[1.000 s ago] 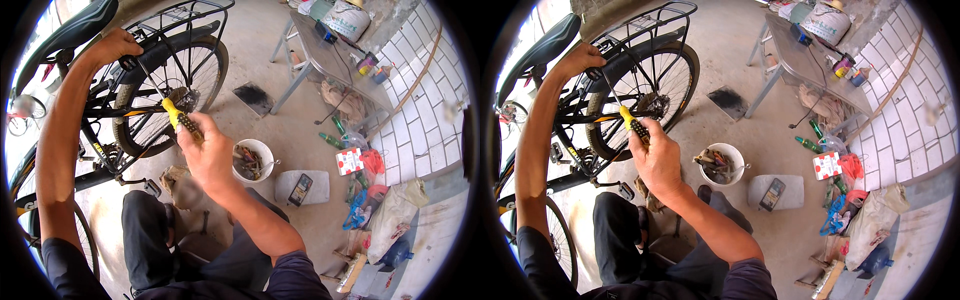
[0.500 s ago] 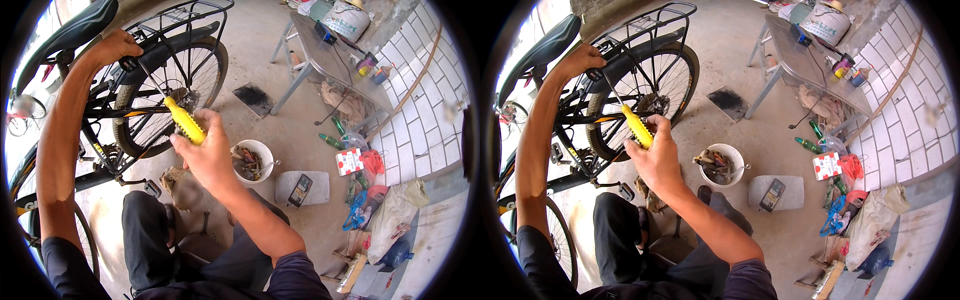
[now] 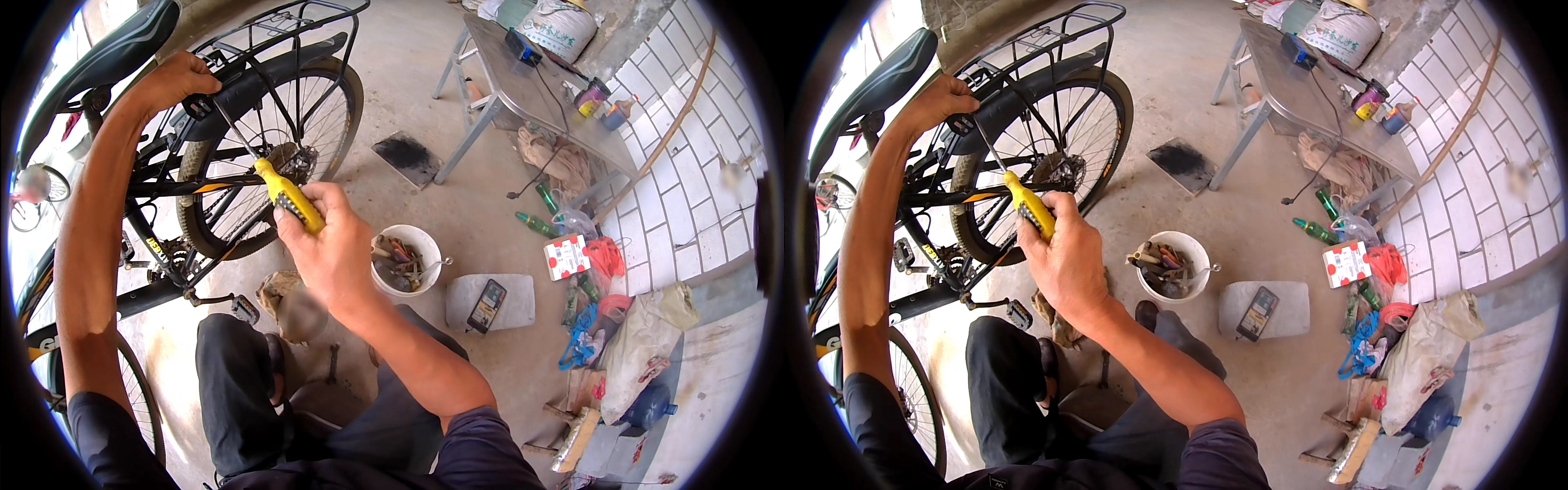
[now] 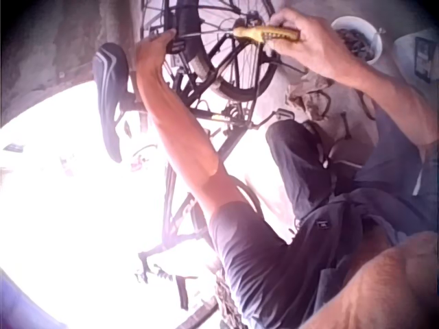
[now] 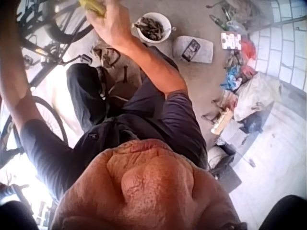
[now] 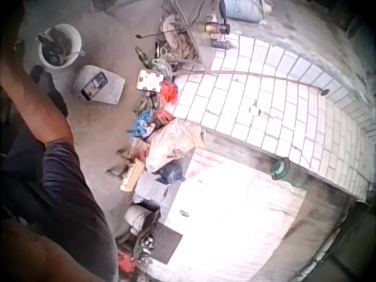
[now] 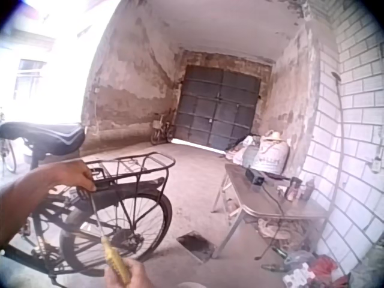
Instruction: The person uses a yellow screwdriver to tighten screws on the rear mudguard of a bicycle. They work on the attachment points near the rear wheel and the seat post area, adjusting the mudguard's position.
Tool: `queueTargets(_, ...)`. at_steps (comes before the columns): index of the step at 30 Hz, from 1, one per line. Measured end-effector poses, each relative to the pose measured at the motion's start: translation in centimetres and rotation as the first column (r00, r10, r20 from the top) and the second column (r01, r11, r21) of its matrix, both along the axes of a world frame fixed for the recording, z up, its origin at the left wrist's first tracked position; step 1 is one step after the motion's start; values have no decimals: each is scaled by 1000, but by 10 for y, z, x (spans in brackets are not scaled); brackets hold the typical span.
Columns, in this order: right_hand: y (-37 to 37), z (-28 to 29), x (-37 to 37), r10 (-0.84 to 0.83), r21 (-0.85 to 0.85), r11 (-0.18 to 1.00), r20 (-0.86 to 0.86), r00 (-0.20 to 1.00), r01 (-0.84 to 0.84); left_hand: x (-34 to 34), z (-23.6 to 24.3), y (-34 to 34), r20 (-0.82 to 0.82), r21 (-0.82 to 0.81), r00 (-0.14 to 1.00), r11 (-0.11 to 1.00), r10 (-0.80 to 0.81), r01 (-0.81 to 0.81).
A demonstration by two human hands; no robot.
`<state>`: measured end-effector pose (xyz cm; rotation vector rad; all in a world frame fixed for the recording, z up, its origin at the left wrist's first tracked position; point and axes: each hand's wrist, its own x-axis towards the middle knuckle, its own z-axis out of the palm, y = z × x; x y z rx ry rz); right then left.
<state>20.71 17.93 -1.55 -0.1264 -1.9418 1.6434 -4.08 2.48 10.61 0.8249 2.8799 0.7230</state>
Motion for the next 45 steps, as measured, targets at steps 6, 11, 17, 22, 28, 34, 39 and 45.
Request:
queueTargets(6, 14, 9, 0, 416, -661, 713, 128, 901, -235, -2, -2, -2, -31, 0, 999, 1000, -21, 21)
queueTargets(11, 22, 6, -2, 578, -888, 393, 35, 816, -240, -1, -2, 1, -16, 11, 1000, 1000, -14, 14)
queueTargets(17, 6, 10, 0, 401, -683, 693, 98, 911, -232, -1, -2, 0, -6, 18, 1000, 1000, -13, 14)
queueTargets(22, -1, 6, 1, 229, -414, 895, 102, 968, -168, 1, 0, 1, -5, 10, 1000, 1000, -10, 10)
queueTargets(28, 2, -15, -9, -87, -34, 996, -33, 996, 86, 0, -1, 1, 6, 3, 1000, 1000, -4, 4)
queueTargets(34, 2, -5, -6, 92, -263, 961, 37, 995, -79, -3, -2, -2, 4, 2, 1000, 1000, -14, 14)
queueTargets(39, 13, 10, 0, 370, -623, 755, 149, 917, -204, -3, -1, -1, 22, 9, 999, 1000, -23, 23)
queueTargets(45, 24, 2, -4, 551, -915, 335, -4, 835, -225, -7, -4, -2, -3, 9, 1000, 1000, -25, 25)
